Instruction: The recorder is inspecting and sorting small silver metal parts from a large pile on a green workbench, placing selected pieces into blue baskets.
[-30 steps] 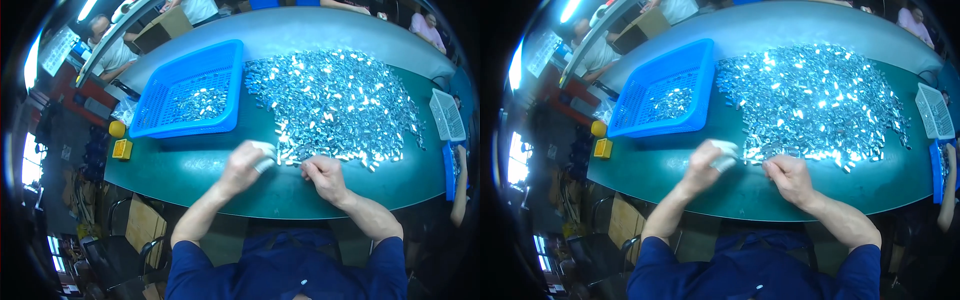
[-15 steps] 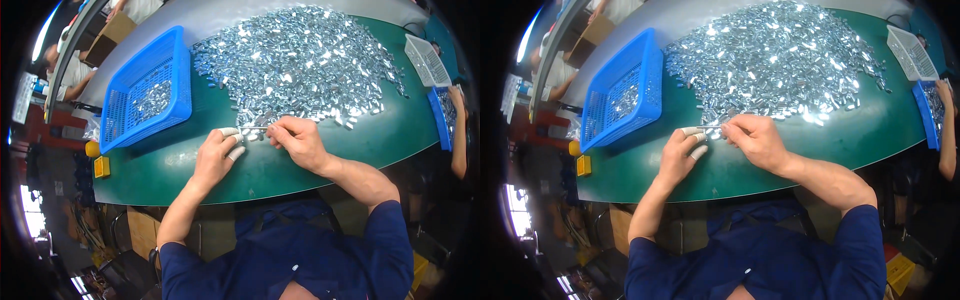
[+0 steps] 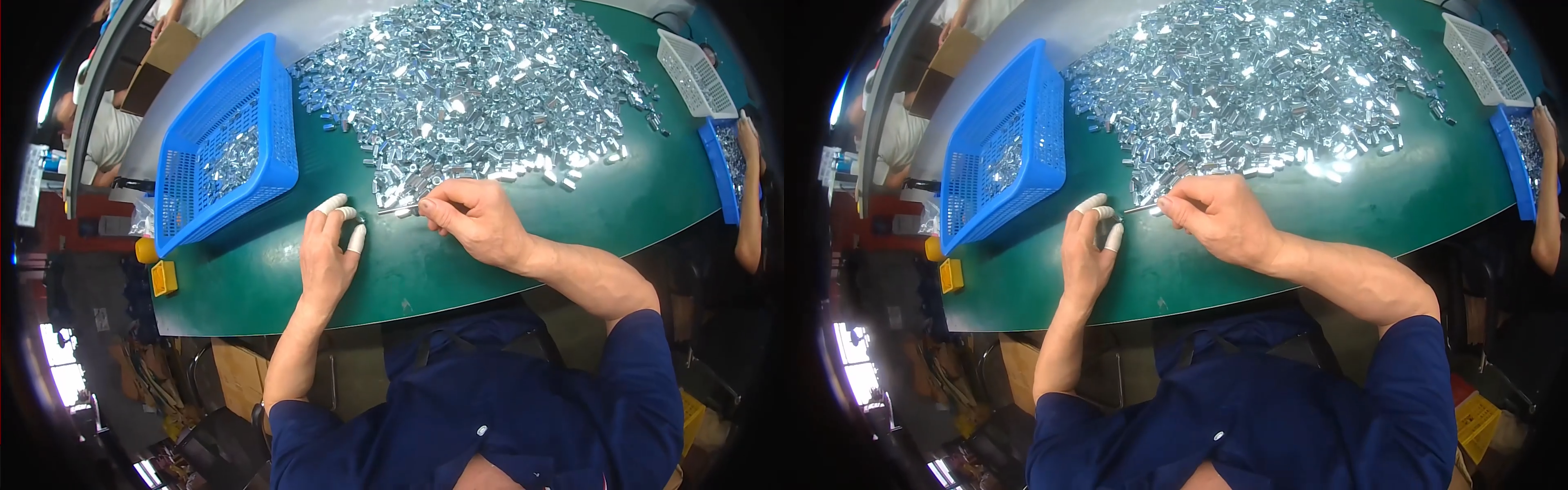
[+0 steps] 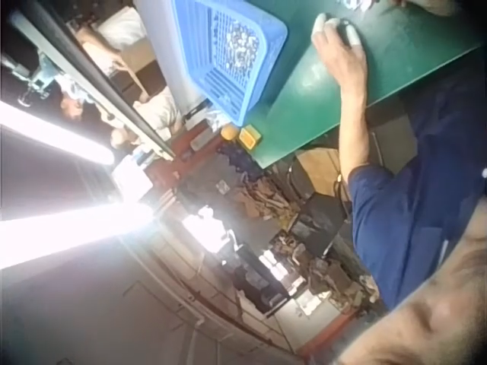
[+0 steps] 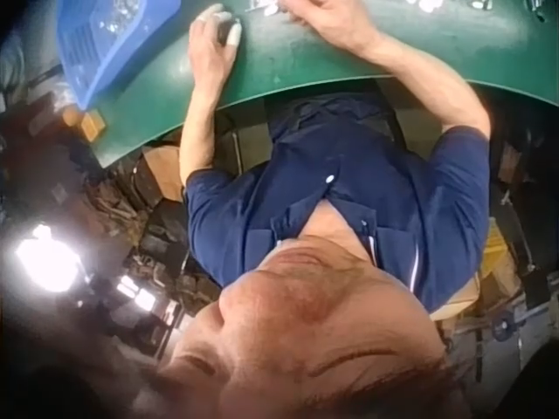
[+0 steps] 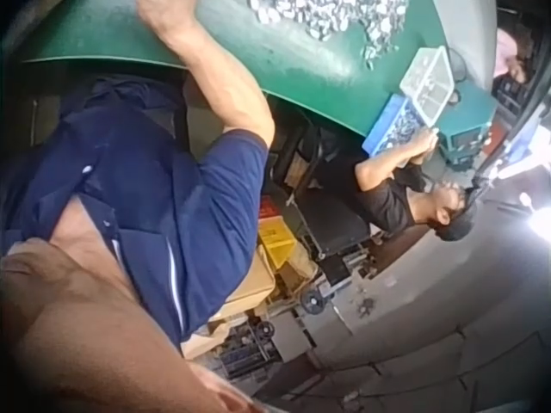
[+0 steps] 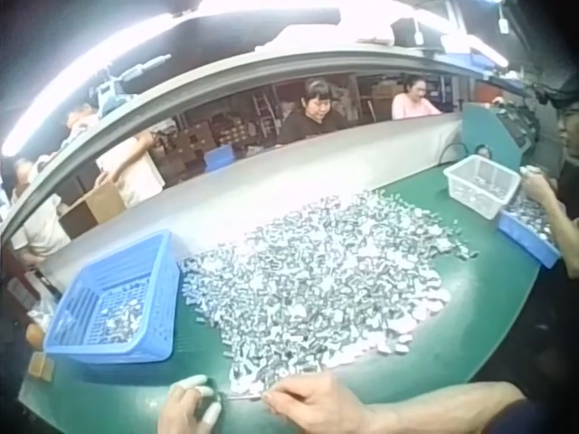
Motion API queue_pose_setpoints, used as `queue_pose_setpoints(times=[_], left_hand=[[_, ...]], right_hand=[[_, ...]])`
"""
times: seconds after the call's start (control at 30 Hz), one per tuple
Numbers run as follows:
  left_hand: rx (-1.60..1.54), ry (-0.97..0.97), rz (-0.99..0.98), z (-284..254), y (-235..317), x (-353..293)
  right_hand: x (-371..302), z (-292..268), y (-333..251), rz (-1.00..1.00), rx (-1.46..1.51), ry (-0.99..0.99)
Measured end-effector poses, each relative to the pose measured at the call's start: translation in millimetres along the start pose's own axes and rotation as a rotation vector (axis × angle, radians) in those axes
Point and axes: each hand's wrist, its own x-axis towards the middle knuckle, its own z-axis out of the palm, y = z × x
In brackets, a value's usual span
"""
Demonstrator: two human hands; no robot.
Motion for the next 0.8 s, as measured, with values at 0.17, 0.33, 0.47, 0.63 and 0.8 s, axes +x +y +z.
queue_pose_setpoints(times=[0.17,0.33,0.47,0.63,0.8], left_hand=[[0.043,0.008,0.052,-3.5,-1.1,2.0],[-0.104,-0.027,-0.046,-9.4,-8.0,-2.8],[-0.355,-0.134,-0.271,-14.2,1.6,-0.1],[-1.018,-0.123,-0.495,-0.9,-1.7,7.0],[-1.260,-0.121,-0.557,16.7,5.1,5.9]], right_hand=[[-1.1,1.5,-1.9,-0.018,-0.038,-0.030],[1.4,1.4,0.5,-0.028,-0.047,-0.025],[-0.6,1.7,1.2,-0.028,-0.048,-0.049],[0.1,1.8,1.8,-0.049,-0.122,-0.064],[-0.2,2.8,1.8,-0.163,-0.214,-0.044]])
